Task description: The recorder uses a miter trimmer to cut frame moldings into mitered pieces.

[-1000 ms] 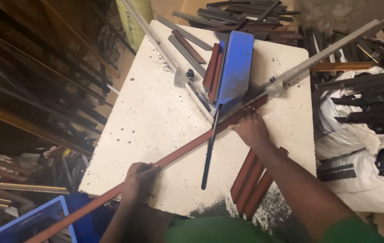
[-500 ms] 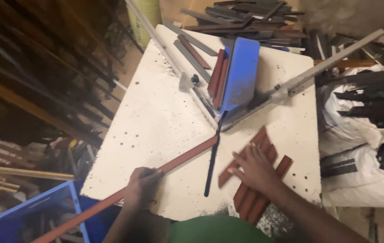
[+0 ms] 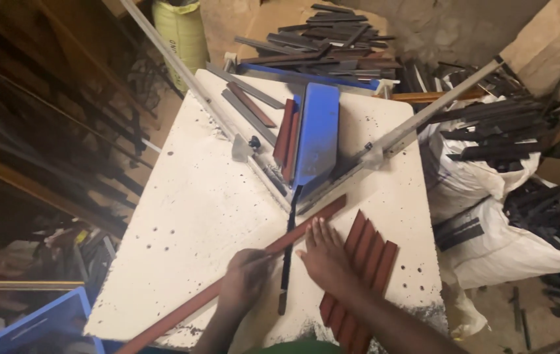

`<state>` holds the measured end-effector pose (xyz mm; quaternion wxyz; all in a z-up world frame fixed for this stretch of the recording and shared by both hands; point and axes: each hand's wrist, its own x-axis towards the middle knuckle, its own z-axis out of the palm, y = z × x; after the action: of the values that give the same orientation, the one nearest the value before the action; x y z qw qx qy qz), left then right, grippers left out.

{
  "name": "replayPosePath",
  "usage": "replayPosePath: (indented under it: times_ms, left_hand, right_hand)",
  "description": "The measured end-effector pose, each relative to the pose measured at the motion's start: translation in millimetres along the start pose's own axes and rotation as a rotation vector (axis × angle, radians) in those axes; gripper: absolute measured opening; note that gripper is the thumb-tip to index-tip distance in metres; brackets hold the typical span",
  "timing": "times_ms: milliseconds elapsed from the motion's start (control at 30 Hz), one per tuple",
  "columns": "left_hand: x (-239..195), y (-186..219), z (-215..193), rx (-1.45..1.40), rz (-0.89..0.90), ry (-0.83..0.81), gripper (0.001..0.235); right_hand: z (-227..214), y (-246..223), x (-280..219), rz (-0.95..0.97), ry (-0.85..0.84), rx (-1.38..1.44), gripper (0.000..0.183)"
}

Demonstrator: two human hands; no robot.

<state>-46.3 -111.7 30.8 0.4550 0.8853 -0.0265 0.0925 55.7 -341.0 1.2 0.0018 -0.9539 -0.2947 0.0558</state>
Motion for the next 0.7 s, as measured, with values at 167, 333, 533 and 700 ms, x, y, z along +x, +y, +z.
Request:
replayPosePath:
  times_ms: [167,333,533,700]
  left_hand:
    - [-47.6,-24.2,-21.3,0.339,0.106,0.134,0.034]
    - [-85.4,-91.6,-42.3,0.469,0.077,0.164,0.049]
    - [-43.9,-71.9,-69.4,0.479,0.05,0.027,0.058]
    - [-12.2,-84.4,-62.9,0.441,0.067,0.02,0.053]
  right_hand:
    - [3.7,49.3,38.2,0.108,0.103,-0.102,0.073]
    - [14.0,102.3,56.9,0.033,0.167,-0.16,0.071]
    - [-2.6,116.7,81.9,0.032,0.115,-0.119,0.082]
    - [-12.5,124.2,114.6,0.058,0.137,-0.138,0.095]
